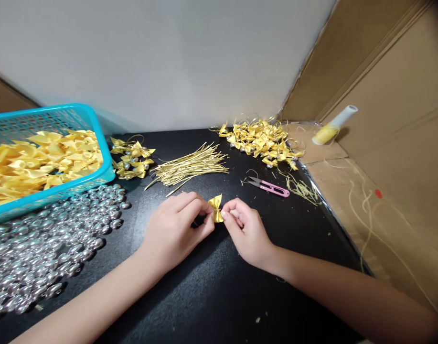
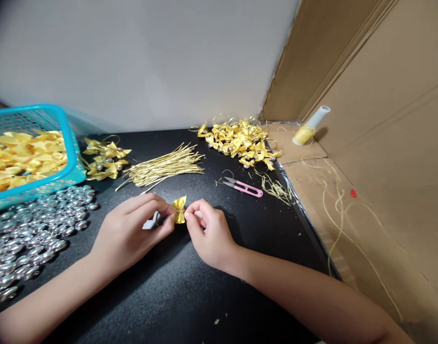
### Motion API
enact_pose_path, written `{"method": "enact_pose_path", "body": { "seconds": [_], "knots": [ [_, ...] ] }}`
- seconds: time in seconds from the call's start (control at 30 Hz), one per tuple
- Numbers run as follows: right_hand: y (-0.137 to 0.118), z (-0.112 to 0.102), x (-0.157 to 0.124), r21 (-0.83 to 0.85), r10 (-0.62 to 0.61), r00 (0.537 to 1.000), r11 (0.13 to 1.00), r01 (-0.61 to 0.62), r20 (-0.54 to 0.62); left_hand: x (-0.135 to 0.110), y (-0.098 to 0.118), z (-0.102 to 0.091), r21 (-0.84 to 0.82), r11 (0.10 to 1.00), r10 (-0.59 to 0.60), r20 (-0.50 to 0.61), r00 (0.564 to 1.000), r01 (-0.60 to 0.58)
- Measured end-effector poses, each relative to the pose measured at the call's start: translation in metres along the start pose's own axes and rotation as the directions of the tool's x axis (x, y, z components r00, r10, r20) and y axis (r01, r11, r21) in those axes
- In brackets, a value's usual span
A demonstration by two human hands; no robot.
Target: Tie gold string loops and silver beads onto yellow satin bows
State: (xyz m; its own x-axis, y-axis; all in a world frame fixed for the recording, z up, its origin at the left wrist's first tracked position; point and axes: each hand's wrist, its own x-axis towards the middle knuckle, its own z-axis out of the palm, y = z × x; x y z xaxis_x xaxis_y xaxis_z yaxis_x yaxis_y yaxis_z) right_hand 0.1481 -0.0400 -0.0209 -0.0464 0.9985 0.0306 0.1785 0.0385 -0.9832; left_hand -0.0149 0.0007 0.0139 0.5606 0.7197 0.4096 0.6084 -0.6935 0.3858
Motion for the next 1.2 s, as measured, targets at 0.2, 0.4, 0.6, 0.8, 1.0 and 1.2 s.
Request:
{"method": "enact_pose_path", "body": {
  "seconds": [0.2,0.4,0.6,0.8,1.0,1.2],
  "knots": [
    [0.0003,-0.0002,-0.0004,0.001,0.003,1.000,1.000,-0.003,0.005,0.0022,0.0031,-0.0050,-0.070,0.996,-0.057,0.029,0.998,0.059],
    [0.0013,-0.0002,-0.0010,0.024,0.015,1.000,1.000,-0.015,0.017,0.0020,0.0037,-0.0069,-0.128,0.982,-0.142,0.012,0.990,0.142],
    [0.0028,-0.0004,-0.0019,0.019,0.011,1.000,1.000,-0.011,0.006,0.0022,0.0039,-0.0068,-0.154,0.977,-0.146,0.019,0.989,0.147],
    [0.0028,0.0001,-0.0017,0.023,0.001,1.000,1.000,-0.001,-0.003,0.0014,0.0027,-0.0073,-0.194,0.962,-0.192,0.032,0.981,0.194],
    [0.0040,-0.0003,-0.0018,0.016,-0.005,1.000,1.000,0.005,0.009,0.0035,0.0022,-0.0069,-0.236,0.945,-0.218,0.054,0.974,0.225],
    [0.0048,-0.0005,-0.0020,0.024,-0.018,1.000,1.000,0.018,0.016,0.0040,0.0006,-0.0061,-0.278,0.930,-0.225,0.084,0.971,0.240]
  ]
}}
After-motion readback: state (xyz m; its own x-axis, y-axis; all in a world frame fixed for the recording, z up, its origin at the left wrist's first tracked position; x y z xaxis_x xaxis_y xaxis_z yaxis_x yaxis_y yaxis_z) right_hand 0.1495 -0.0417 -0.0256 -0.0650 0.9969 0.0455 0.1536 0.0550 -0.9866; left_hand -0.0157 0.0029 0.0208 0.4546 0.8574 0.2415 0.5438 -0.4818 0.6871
